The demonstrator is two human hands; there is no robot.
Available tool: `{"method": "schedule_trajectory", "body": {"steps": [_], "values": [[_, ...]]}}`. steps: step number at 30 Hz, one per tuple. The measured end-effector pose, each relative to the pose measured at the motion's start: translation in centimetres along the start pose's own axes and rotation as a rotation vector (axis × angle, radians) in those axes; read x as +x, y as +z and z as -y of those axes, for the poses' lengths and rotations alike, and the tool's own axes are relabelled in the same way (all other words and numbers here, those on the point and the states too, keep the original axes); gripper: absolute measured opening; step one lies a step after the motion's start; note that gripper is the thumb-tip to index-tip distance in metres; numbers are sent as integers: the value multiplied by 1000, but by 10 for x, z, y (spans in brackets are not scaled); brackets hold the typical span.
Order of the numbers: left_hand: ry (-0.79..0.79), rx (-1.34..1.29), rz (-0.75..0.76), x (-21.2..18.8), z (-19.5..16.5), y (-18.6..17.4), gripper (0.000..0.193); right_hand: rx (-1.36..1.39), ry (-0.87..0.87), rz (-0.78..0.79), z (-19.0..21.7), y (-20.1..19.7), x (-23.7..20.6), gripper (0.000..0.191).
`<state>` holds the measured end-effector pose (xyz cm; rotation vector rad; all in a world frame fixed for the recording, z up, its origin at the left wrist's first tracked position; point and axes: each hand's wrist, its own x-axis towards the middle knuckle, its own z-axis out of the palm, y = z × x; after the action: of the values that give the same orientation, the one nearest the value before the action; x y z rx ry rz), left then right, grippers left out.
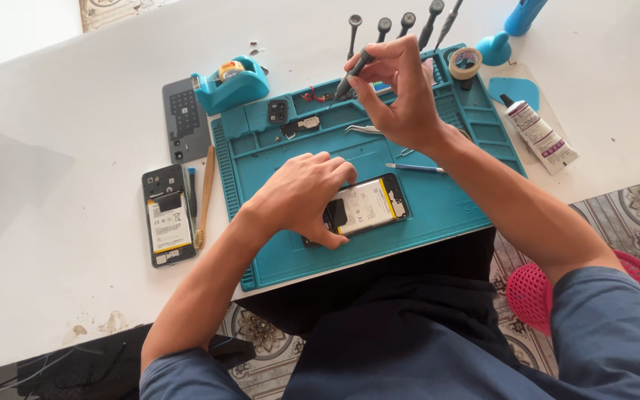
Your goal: The person uses a screwdriver to remove screws from a disassembled smartphone placed on a blue work mat. They then use a wooden stick to lift and remove a small internal component, placing it on the mat. The person continues to manipulate internal parts with their fingers and tools.
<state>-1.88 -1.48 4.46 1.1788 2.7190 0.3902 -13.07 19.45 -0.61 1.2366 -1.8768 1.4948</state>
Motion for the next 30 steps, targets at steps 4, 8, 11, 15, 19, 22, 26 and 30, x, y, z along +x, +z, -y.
{"method": "schedule_trajectory", "body": {"steps": [4,8,11,15,19,22,26,30], "values": [[-10,-17,-29,-2,6,0,78,-11,-11,6,-1,-1,1,39],[-54,-11,-62,-3,17,1,76,-22,-32,21,-1,-1,1,40],[-64,-10,-131,-4,27,4,76,-9,-19,26,1,-1,1,39],[-24,-15,-264,-4,39,10,76,2,-20,21,4,-1,0,40],[18,-75,-317,-8,52,9,94,68,2,19,8,5,-3,40],[-10,-63,-336,-17,65,0,89,188,62,-6,13,20,-7,40],[-113,47,-406,-31,80,-10,52,101,65,122,24,40,-15,41],[-188,104,-479,-36,86,-12,24,76,101,171,32,47,-19,44]]}}
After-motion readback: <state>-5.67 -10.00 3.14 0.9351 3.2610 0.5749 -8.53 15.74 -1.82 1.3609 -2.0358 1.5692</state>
